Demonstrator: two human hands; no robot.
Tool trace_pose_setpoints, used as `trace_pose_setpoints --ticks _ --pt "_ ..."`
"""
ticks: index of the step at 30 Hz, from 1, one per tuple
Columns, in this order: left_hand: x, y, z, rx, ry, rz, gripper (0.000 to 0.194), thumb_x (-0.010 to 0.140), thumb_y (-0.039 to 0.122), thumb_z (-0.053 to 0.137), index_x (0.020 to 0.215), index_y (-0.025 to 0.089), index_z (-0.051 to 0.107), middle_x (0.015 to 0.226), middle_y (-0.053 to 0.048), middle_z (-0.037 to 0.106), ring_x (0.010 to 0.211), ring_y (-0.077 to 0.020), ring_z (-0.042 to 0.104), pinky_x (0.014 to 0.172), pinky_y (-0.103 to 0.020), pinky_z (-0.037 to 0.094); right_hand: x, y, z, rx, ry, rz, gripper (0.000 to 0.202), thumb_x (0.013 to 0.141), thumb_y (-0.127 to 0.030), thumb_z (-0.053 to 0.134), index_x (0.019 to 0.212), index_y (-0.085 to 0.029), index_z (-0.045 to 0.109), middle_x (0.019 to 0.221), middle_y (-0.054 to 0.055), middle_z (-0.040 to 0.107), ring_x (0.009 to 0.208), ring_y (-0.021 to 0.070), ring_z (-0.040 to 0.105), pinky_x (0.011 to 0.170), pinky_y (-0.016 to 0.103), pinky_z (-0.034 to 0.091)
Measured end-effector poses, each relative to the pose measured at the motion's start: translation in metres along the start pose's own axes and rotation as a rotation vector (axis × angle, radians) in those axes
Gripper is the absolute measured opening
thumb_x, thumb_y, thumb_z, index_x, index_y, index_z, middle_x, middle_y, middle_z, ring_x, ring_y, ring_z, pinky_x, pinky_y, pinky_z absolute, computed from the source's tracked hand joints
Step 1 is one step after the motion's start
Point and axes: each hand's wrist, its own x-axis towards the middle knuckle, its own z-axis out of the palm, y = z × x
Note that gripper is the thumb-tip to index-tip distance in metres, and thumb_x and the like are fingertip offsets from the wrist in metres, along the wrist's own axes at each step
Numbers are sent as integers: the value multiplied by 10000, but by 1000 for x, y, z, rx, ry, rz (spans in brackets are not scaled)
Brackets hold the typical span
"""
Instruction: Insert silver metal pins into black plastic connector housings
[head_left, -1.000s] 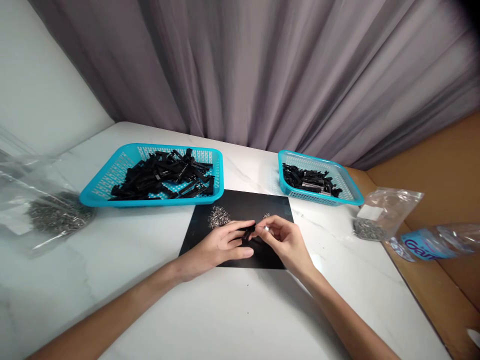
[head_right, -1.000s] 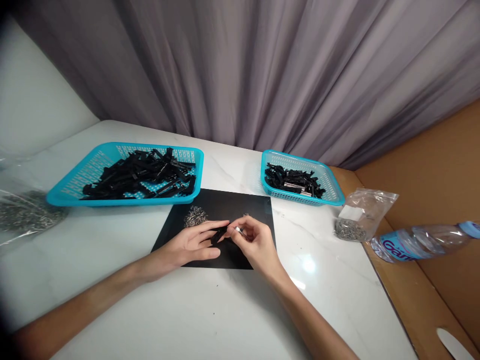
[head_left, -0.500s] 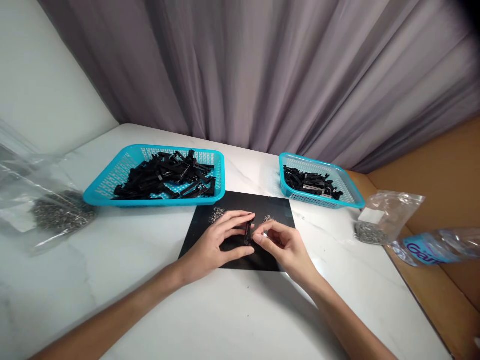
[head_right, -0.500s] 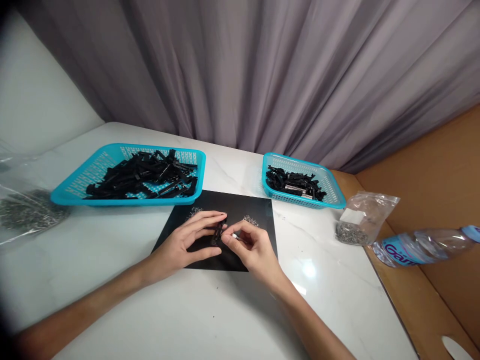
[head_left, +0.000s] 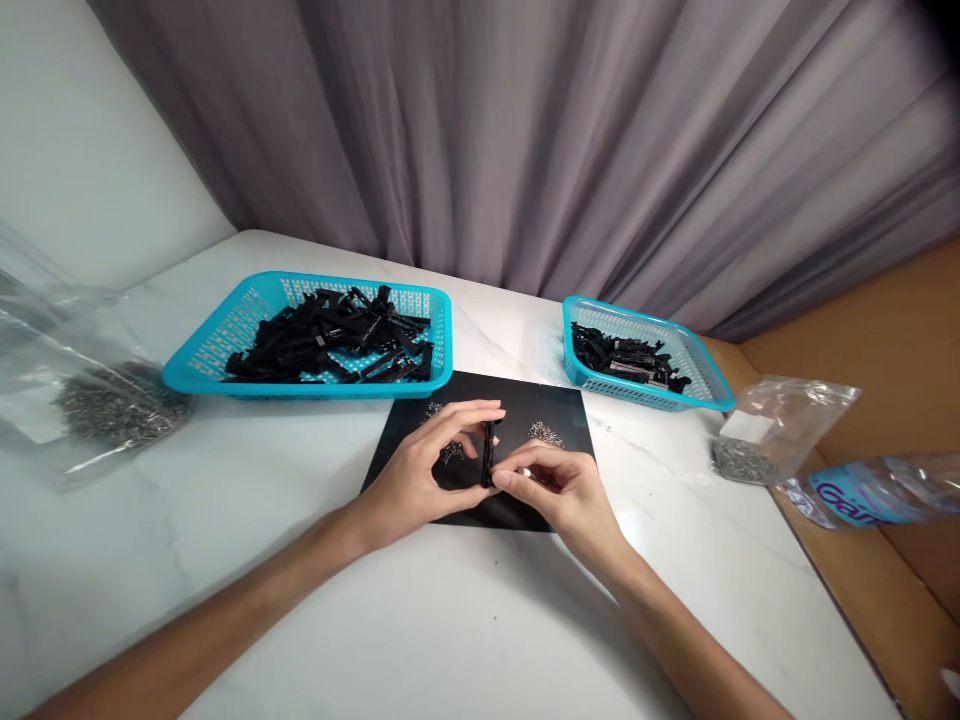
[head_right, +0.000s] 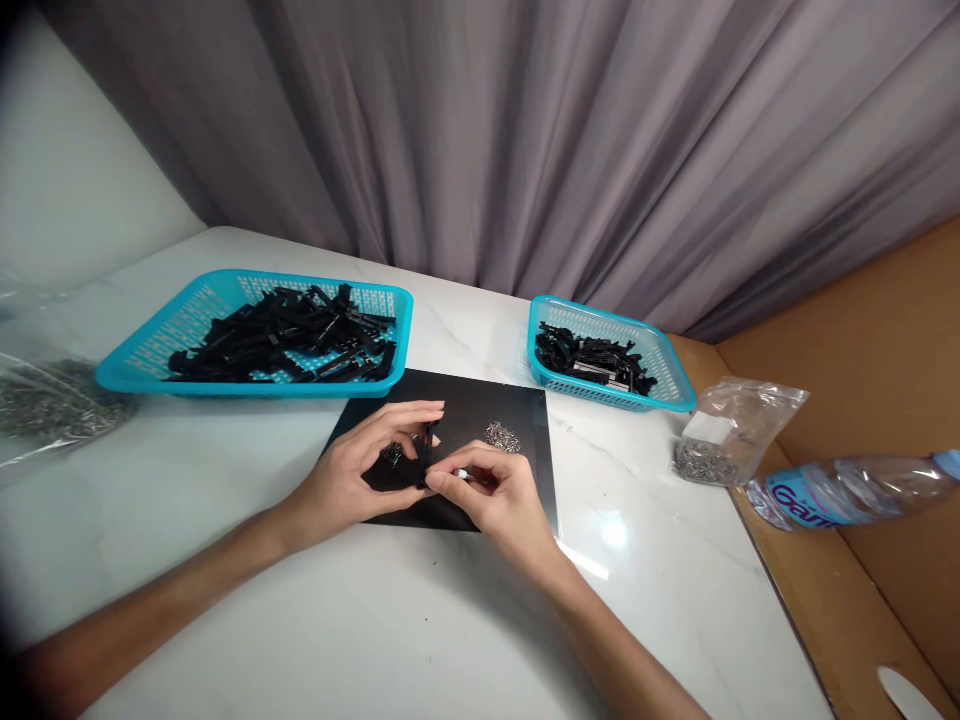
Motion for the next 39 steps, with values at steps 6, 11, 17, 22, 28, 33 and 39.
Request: trace_pose_setpoints --ticks 6,11,17,22,28,33,39 --pt "-1 1 0 98 -1 -6 643 802 143 766 1389 297 553 1348 -58 627 936 -189 647 943 -373 557 1 -4 -1 -39 -48 -2 159 873 -381 764 836 -229 798 850 31 705 706 158 565 584 291 376" --pt "-2 3 -1 140 7 -11 653 808 166 774 1401 299 537 1279 -41 657 931 -184 645 907 -352 561 -2 -8 -1 -115 -55 -74 167 917 -374 726 863 -228 788 874 34 705 730 161 562 595 292 366" --pt "-1 4 -2 160 42 16 624 816 185 778 1388 295 554 1301 -29 665 987 -194 645 944 -360 553 -4 -5 7 -64 28 -43 167 910 -377 733 860 -225 781 855 28 694 736 158 560 634 293 393" --pt "-2 1 -3 184 43 25 652 790 140 765 1388 287 551 1322 -34 665 1048 -212 649 984 -381 549 -1 -3 3 -4 -45 30 194 861 -412 781 841 -220 797 863 35 681 707 152 539 609 295 374" --pt "-1 0 -4 177 59 -11 749 766 131 774 1446 273 492 1374 -49 648 1018 -196 674 966 -366 577 -1 -2 3 40 -27 16 166 865 -394 781 870 -229 806 882 35 676 748 159 552 645 303 394" --pt "3 4 -9 256 63 103 625 808 142 761 1387 250 552 1342 -65 659 1187 -235 649 1013 -390 576 0 -3 8 117 8 24 122 870 -363 780 864 -244 807 874 27 694 788 165 570 702 313 410" --pt "4 4 -12 274 55 146 647 789 116 779 1383 239 555 1335 -71 663 1234 -237 638 1027 -380 585 0 -3 8 124 -17 34 104 853 -350 796 858 -249 814 862 22 680 771 159 547 681 310 390"
